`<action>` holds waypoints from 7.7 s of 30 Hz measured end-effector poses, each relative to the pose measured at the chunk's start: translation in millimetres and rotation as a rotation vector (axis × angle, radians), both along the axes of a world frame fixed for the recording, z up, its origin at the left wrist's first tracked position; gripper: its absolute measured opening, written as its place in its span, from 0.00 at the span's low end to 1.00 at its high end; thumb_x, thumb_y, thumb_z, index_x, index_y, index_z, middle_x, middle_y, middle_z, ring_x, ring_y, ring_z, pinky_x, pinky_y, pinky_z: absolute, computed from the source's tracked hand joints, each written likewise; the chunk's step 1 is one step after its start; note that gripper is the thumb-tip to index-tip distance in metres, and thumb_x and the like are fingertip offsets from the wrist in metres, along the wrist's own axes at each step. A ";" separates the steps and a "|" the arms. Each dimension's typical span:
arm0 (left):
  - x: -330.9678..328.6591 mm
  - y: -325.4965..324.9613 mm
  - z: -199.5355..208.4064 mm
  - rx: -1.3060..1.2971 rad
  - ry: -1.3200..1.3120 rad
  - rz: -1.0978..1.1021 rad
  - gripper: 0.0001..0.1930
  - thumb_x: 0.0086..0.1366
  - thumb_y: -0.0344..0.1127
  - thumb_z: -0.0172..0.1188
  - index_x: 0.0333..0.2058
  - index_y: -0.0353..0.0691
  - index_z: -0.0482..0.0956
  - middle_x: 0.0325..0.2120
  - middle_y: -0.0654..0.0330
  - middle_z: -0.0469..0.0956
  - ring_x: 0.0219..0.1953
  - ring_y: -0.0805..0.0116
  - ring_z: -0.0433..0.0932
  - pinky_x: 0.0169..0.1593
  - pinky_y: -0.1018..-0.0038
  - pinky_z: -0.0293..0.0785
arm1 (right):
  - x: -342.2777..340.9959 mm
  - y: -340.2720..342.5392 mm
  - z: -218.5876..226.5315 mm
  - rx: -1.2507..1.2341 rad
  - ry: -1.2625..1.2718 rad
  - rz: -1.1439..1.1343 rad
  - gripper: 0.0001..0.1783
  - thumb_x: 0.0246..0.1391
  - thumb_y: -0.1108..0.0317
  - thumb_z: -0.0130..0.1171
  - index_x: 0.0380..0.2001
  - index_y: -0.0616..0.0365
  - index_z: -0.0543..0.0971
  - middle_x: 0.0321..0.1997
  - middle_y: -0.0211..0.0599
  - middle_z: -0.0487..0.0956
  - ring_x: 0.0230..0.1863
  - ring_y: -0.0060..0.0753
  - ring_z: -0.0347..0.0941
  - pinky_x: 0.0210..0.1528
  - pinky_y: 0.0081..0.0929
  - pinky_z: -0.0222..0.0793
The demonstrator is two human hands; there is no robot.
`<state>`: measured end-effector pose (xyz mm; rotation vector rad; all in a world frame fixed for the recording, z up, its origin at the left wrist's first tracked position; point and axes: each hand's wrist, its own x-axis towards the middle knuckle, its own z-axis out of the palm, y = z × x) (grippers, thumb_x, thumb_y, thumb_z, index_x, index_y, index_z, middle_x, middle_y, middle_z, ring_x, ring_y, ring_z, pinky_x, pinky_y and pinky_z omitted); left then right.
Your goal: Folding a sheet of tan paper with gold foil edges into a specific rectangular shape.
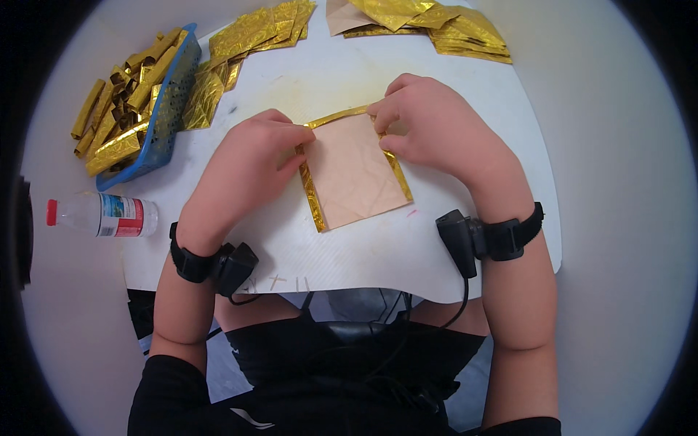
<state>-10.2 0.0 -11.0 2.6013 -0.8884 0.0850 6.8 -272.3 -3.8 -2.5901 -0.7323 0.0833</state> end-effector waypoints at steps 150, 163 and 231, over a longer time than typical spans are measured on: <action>2.9 -3.8 -11.6 0.018 -0.139 -0.137 0.13 0.60 0.28 0.63 0.43 0.34 0.86 0.42 0.52 0.81 0.49 0.51 0.79 0.55 0.59 0.77 | 8.9 -7.1 -21.2 0.089 -0.073 -0.126 0.25 0.49 0.52 0.77 0.35 0.59 0.77 0.58 0.45 0.78 0.65 0.50 0.69 0.66 0.41 0.70; -6.1 -22.7 -9.2 0.023 0.003 -0.012 0.19 0.66 0.38 0.63 0.52 0.32 0.81 0.56 0.45 0.80 0.54 0.43 0.81 0.57 0.55 0.78 | 0.8 18.3 -21.8 -0.090 -0.237 -0.295 0.27 0.50 0.46 0.73 0.38 0.61 0.82 0.48 0.51 0.78 0.58 0.53 0.71 0.66 0.43 0.67; 62.2 25.7 -43.7 0.041 -0.061 -0.012 0.37 0.69 0.50 0.62 0.72 0.42 0.67 0.77 0.56 0.63 0.81 0.55 0.54 0.81 0.42 0.43 | 38.6 -29.2 -37.5 0.238 0.116 -0.028 0.12 0.61 0.67 0.63 0.43 0.53 0.70 0.83 0.46 0.62 0.86 0.55 0.45 0.82 0.46 0.49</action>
